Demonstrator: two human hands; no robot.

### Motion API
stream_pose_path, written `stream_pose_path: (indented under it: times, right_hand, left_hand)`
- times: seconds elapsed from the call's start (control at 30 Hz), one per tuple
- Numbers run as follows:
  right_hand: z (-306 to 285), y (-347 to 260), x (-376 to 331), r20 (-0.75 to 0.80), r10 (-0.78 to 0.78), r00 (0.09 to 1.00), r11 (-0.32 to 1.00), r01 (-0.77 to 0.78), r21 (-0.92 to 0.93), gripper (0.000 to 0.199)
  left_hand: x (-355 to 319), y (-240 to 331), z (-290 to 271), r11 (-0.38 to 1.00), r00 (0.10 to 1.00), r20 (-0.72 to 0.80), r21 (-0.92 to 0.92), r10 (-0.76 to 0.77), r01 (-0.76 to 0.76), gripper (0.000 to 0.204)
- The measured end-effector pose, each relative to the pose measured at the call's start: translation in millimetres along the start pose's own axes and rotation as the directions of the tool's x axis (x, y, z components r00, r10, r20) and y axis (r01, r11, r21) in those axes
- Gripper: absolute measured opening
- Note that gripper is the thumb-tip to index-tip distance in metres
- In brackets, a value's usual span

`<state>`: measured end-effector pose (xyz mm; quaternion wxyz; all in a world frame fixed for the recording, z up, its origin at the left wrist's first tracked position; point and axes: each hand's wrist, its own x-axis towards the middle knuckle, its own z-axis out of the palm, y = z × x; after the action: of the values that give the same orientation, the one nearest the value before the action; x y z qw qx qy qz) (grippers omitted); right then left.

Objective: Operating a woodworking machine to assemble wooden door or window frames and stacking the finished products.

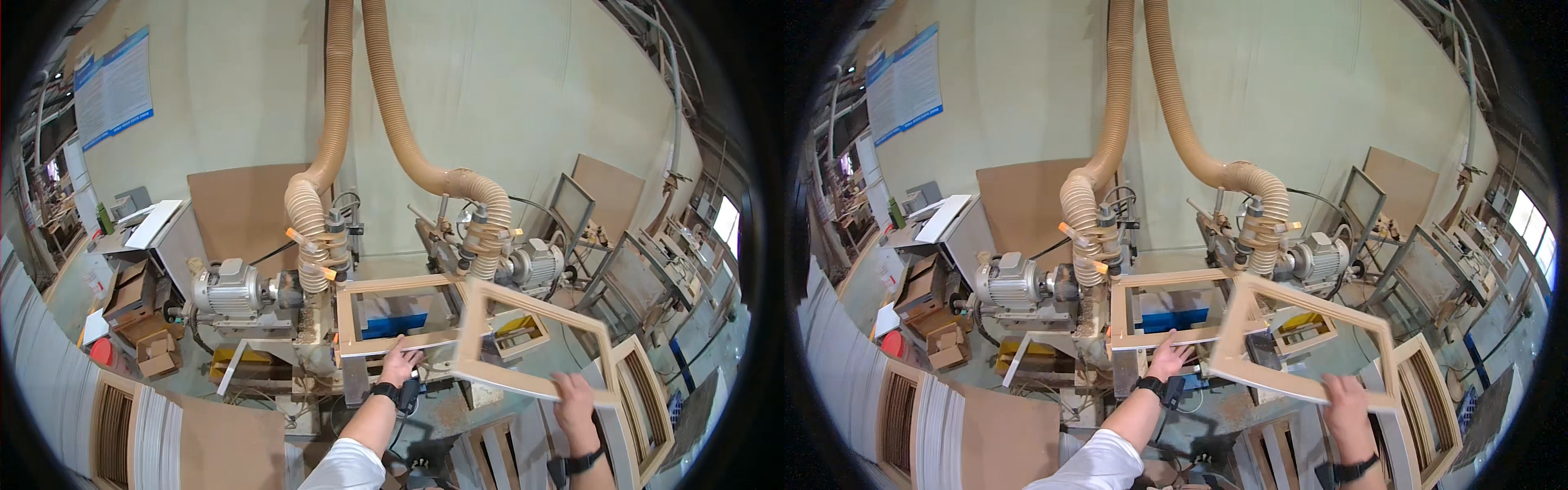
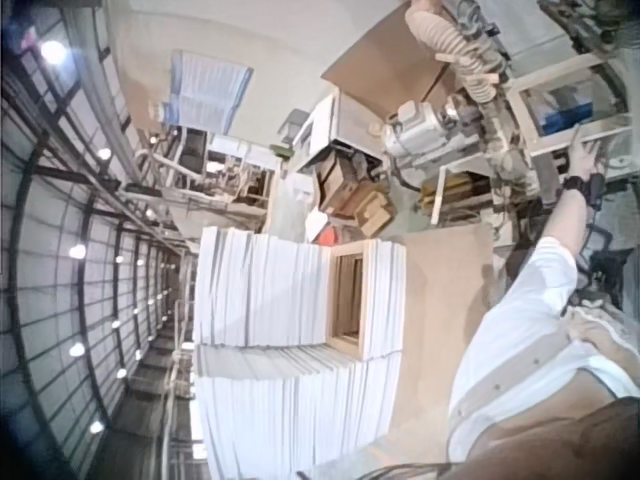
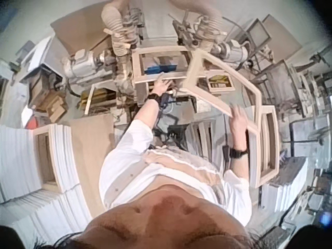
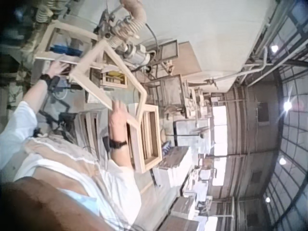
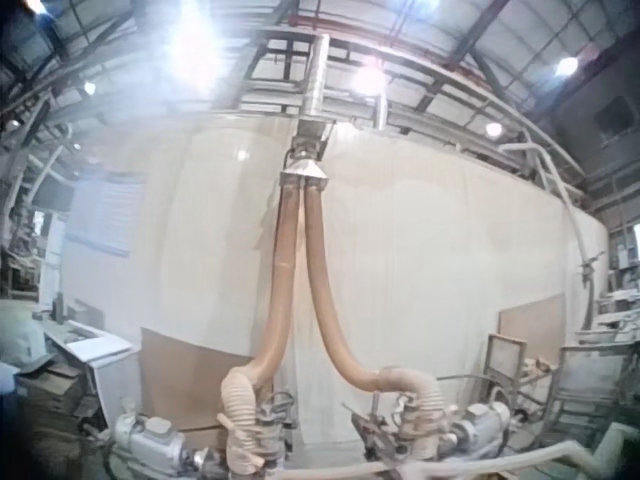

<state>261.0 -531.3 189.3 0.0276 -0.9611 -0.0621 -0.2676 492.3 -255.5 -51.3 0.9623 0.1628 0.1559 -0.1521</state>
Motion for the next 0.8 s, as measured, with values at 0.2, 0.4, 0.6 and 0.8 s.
stream_pose_path:
  times: [0.2, 0.4, 0.6, 0.8]
  right_hand:
    - [123.5, -48.5, 96.3, 0.09, -0.391, 0.916, 0.914, 0.374, 0.158, 0.026]
    - [222.3, -98.9, 114.0, 0.056, -0.485, 0.873, 0.86, 0.464, 0.214, 0.02]
    - [298.3, -106.5, 128.8, 0.135, -0.44, 0.888, 0.897, 0.426, 0.121, 0.019]
    - [336.6, -109.8, 135.2, 0.09, -0.479, 0.873, 0.856, 0.442, 0.268, 0.023]
  left_hand:
    - [-74.2, -6.1, -18.0, 0.997, 0.997, 0.018, 0.017, 0.08, -0.08, 0.034]
    - [-305.0, 29.3, -39.3, 0.592, 0.982, 0.082, 0.788, 0.169, -0.167, 0.04]
    - [-464.0, 69.7, -111.4, 0.89, 0.825, -0.459, 0.443, 0.331, -0.11, 0.039]
    - [-549.4, 104.7, -117.4, 0.723, 0.568, -0.448, 0.406, 0.691, -0.559, 0.046]
